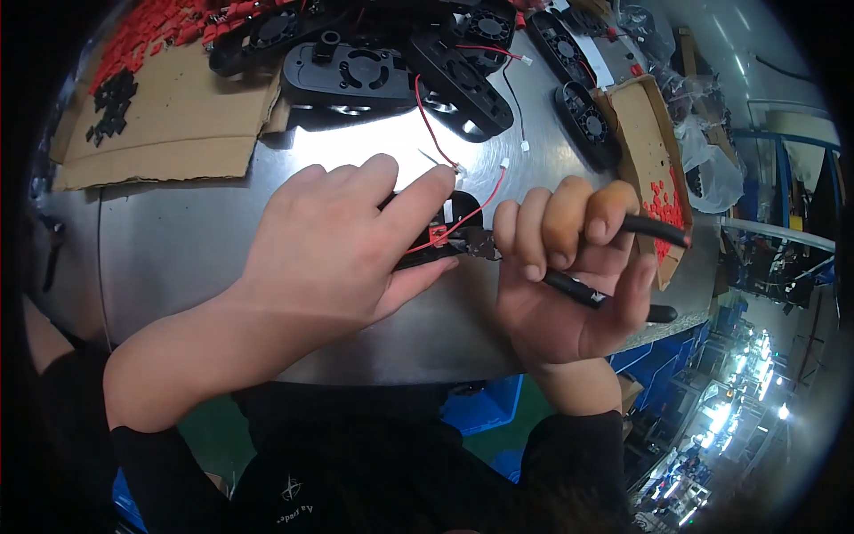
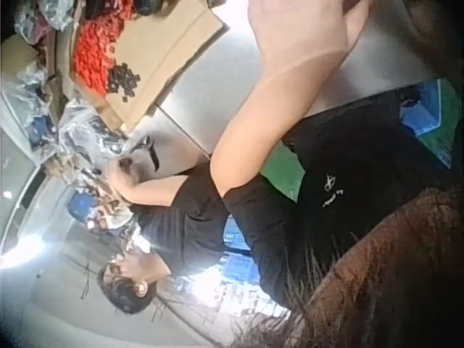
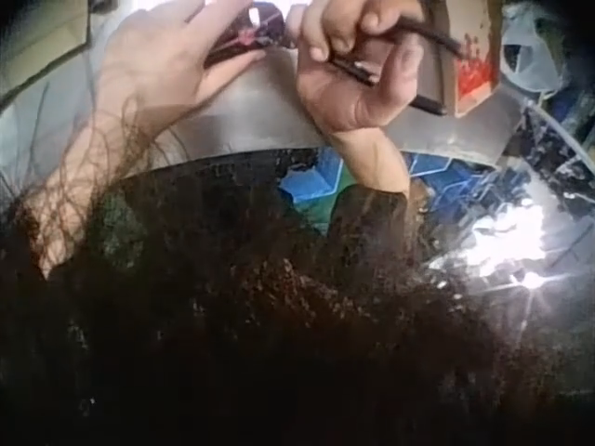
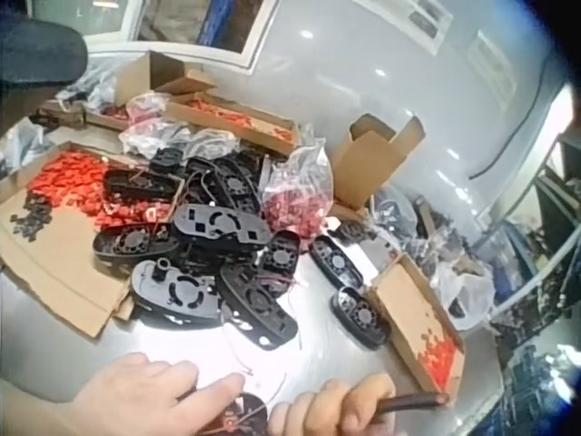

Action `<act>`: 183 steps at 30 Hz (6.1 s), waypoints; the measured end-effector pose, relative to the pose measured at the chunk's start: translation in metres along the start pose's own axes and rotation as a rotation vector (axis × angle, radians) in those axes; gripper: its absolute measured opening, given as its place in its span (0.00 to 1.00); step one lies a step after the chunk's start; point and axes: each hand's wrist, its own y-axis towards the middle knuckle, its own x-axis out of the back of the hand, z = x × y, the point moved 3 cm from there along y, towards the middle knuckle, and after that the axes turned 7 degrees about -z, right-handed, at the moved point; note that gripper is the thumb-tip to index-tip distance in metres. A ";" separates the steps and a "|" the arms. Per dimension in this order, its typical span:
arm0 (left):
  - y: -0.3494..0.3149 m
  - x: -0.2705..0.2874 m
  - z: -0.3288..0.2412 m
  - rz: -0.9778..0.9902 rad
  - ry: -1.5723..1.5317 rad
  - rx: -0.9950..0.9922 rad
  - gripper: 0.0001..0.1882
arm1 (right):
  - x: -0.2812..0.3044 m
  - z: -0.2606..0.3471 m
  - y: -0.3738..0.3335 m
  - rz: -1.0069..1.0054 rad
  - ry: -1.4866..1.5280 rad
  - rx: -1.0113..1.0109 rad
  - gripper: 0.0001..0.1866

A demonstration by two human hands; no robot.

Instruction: Assembling small cooling fans and manipulating wires using pliers.

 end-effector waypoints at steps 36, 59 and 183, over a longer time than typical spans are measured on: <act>-0.004 -0.005 -0.002 0.133 -0.065 -0.020 0.30 | 0.002 0.003 -0.008 0.238 0.072 -0.078 0.43; -0.009 -0.005 0.004 0.160 -0.110 -0.005 0.24 | -0.037 0.000 -0.005 0.469 -0.194 0.070 0.68; 0.007 -0.004 -0.012 -0.348 -0.523 -0.209 0.56 | 0.020 0.005 -0.001 -0.124 -0.442 0.069 0.19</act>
